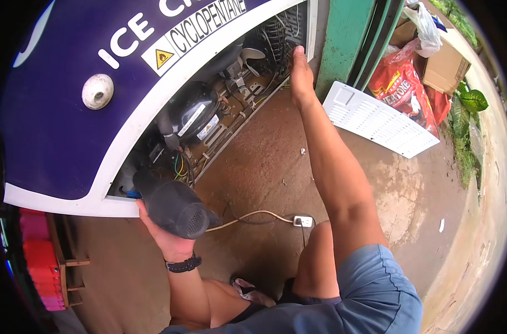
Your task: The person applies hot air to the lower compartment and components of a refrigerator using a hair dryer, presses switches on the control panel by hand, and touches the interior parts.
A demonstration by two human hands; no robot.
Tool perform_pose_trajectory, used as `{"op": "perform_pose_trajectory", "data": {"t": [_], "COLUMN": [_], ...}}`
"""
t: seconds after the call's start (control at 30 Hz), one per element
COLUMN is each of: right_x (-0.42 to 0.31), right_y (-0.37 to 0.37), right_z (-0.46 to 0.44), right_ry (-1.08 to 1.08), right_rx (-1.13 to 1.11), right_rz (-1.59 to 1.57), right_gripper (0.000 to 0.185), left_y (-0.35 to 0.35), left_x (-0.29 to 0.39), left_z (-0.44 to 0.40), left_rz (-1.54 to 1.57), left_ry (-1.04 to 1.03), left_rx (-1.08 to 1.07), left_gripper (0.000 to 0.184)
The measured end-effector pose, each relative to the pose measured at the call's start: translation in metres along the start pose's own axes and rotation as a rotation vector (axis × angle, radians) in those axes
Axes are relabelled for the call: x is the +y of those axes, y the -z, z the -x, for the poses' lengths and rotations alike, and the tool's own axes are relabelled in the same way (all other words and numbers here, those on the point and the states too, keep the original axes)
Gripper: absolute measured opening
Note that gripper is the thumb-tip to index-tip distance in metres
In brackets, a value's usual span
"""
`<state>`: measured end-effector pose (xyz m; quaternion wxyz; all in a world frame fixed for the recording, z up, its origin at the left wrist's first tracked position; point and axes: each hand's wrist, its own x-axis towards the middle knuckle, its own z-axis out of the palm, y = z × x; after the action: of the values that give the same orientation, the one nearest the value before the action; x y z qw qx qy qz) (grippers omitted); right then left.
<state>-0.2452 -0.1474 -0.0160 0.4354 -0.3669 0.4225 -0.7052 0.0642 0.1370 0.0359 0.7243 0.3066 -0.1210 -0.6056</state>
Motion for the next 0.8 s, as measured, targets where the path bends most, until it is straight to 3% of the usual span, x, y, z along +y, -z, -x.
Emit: {"op": "perform_pose_trajectory", "data": {"t": [0.07,0.23,0.67,0.8], "right_x": [0.015,0.025,0.043,0.048], "right_y": [-0.012,-0.016,0.005,0.012], "right_z": [-0.031,-0.046,-0.068,-0.075], "right_ry": [-0.041,-0.219,-0.231,-0.252], "right_rx": [0.007,0.024,-0.045,-0.119], "right_rz": [0.2,0.091,0.203,0.205], "right_gripper": [0.093,0.115,0.105,0.104], "left_y": [0.003,0.01,0.01,0.007], "left_x": [-0.001,-0.001,0.001,-0.001], "left_z": [0.002,0.003,0.0,0.0], "left_rz": [0.01,0.0,-0.036,-0.106], "left_ry": [0.013,0.036,0.07,0.053], "left_rx": [-0.002,-0.026,-0.078,-0.089], "left_gripper": [0.062,0.062,0.06,0.069]}}
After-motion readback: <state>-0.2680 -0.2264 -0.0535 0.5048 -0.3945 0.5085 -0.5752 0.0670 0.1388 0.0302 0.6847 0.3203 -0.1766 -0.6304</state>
